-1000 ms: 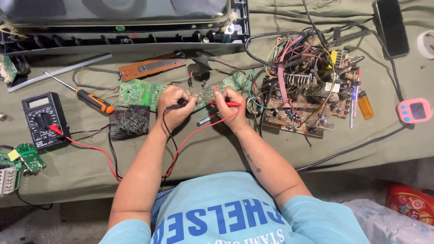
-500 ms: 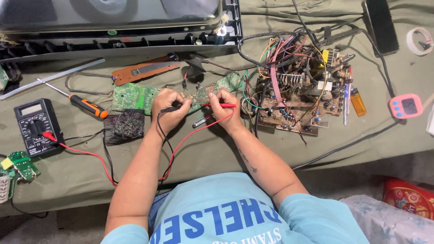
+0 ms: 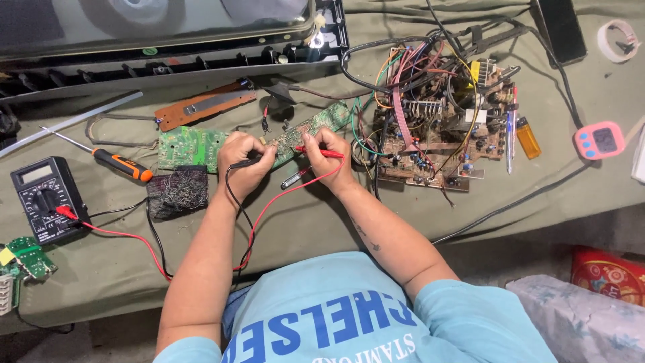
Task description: Using a multimeter to test electrical circuits and components on a printed circuit board.
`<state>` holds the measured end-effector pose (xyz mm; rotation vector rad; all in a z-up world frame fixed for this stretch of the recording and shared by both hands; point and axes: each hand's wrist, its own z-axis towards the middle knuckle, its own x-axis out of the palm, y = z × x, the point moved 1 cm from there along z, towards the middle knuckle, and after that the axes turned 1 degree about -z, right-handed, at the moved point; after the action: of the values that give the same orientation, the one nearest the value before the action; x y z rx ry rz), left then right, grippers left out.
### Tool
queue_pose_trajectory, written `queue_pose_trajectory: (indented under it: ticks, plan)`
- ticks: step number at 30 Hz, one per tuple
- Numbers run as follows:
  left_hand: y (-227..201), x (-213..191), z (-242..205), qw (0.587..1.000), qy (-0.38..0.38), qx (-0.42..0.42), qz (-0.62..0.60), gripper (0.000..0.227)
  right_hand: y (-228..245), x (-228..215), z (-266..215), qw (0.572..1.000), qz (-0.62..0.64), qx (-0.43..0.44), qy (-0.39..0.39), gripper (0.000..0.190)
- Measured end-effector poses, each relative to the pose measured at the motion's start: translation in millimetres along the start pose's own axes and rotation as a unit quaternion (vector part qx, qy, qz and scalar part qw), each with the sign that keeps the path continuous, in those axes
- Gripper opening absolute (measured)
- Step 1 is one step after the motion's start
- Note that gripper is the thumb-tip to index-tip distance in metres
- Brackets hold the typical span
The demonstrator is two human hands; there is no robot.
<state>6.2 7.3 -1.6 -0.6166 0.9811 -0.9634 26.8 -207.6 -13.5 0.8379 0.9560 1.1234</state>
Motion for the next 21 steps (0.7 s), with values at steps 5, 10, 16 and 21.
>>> queue_pose_trajectory:
  ticks: [5, 10, 16, 21]
  plan:
    - [3, 2, -1, 1.000, -0.003, 0.002, 0.001, 0.024, 6, 2, 1, 1.000, 0.011, 0.002, 0.015, 0.038]
    - [5, 4, -2, 1.000, -0.019, 0.000, 0.002, 0.023, 0, -1, 3, 0.999, 0.005, -0.007, 0.038, 0.039]
    - [-1, 1, 0, 1.000, -0.013, 0.003, -0.005, 0.024, 0, 1, 4, 1.000, 0.025, -0.005, 0.017, 0.036]
    - [-3, 0, 1, 1.000, -0.008, 0.007, 0.000, 0.023, 24, 3, 5, 0.999, 0.034, 0.005, 0.003, 0.031]
